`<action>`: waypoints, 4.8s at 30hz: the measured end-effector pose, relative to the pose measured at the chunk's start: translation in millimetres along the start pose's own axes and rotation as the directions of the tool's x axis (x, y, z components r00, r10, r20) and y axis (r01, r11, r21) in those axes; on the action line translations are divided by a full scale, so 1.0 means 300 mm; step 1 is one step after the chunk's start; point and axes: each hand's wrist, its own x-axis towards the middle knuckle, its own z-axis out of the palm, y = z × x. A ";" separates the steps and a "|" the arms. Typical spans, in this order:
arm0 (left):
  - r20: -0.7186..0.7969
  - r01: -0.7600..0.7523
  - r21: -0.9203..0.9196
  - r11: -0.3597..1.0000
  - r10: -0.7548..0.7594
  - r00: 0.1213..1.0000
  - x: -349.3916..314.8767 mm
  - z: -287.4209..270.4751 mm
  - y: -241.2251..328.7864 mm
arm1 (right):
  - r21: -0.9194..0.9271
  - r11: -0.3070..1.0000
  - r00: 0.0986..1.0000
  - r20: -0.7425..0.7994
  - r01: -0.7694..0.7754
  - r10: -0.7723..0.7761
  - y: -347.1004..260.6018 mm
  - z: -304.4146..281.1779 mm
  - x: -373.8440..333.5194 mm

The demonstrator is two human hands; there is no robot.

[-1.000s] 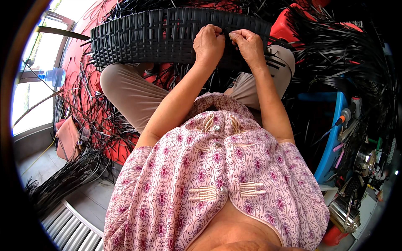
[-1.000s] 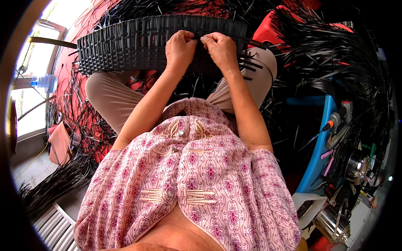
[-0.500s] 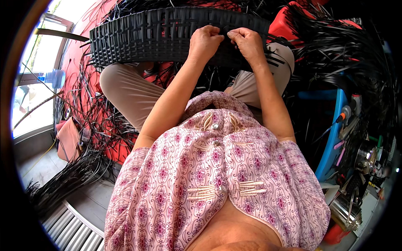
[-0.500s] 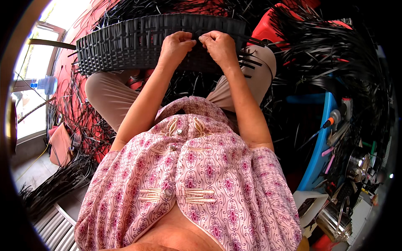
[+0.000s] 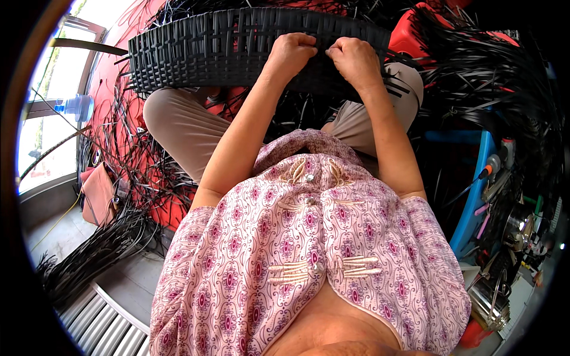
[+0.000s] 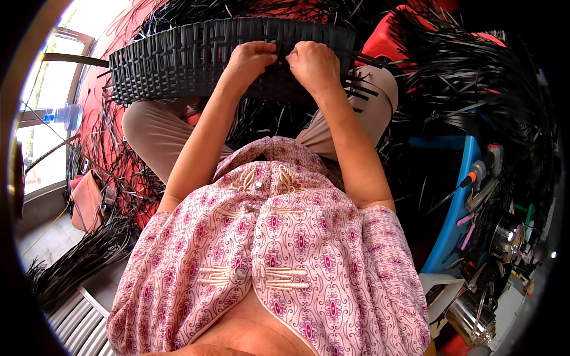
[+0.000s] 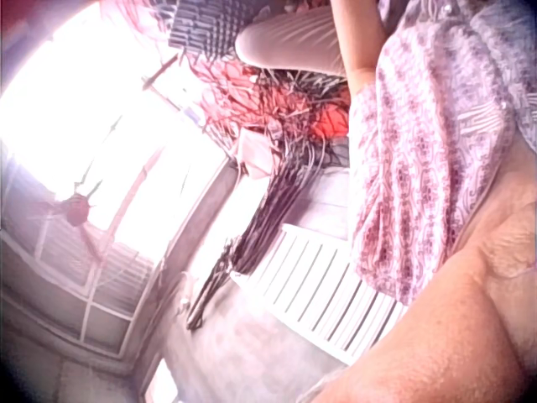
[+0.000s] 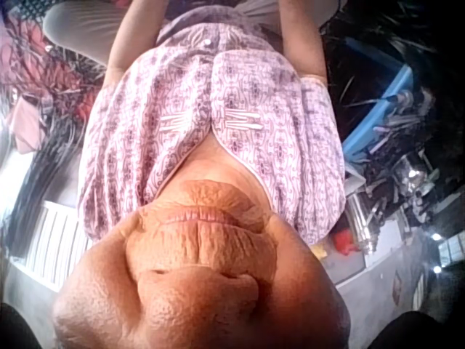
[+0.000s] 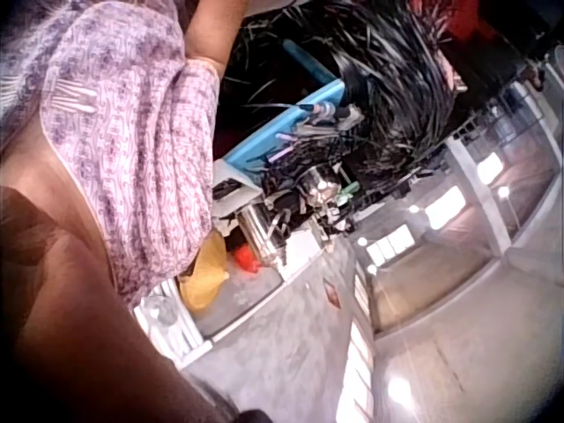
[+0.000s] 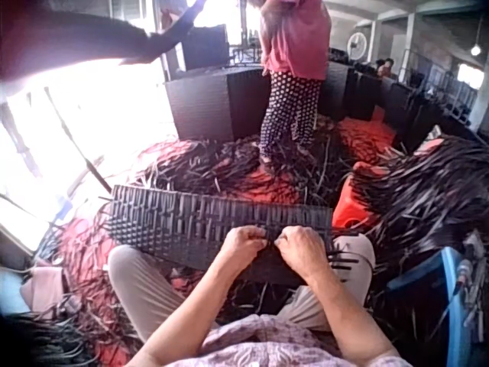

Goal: The person weaves black plastic strips through a pre-formed mesh panel by hand, inserting and pulling the strips through to create a woven furniture component.

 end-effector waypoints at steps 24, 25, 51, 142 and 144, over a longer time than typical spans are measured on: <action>-0.094 -0.237 0.181 0.955 0.256 0.962 -0.183 -0.262 0.155 | 0.296 0.889 0.911 -0.330 0.349 -0.248 -0.120 -0.022 -0.005; -0.081 -0.270 0.175 0.947 0.287 0.954 -0.197 -0.280 0.184 | 0.373 0.844 0.914 -0.280 0.386 -0.294 -0.137 -0.025 0.002; -0.327 0.070 0.420 0.905 0.078 0.942 -0.095 -0.062 0.005 | 0.231 0.966 0.992 -0.003 -0.119 0.123 -0.111 0.065 -0.008; -0.405 0.118 0.468 0.876 0.094 0.909 -0.165 -0.175 -0.069 | 0.293 0.955 0.999 -0.036 0.040 -0.031 -0.241 0.173 -0.022; -0.398 0.080 0.446 0.891 0.117 0.910 -0.160 -0.192 -0.069 | 0.243 0.970 0.999 -0.020 0.031 -0.027 -0.253 0.176 -0.013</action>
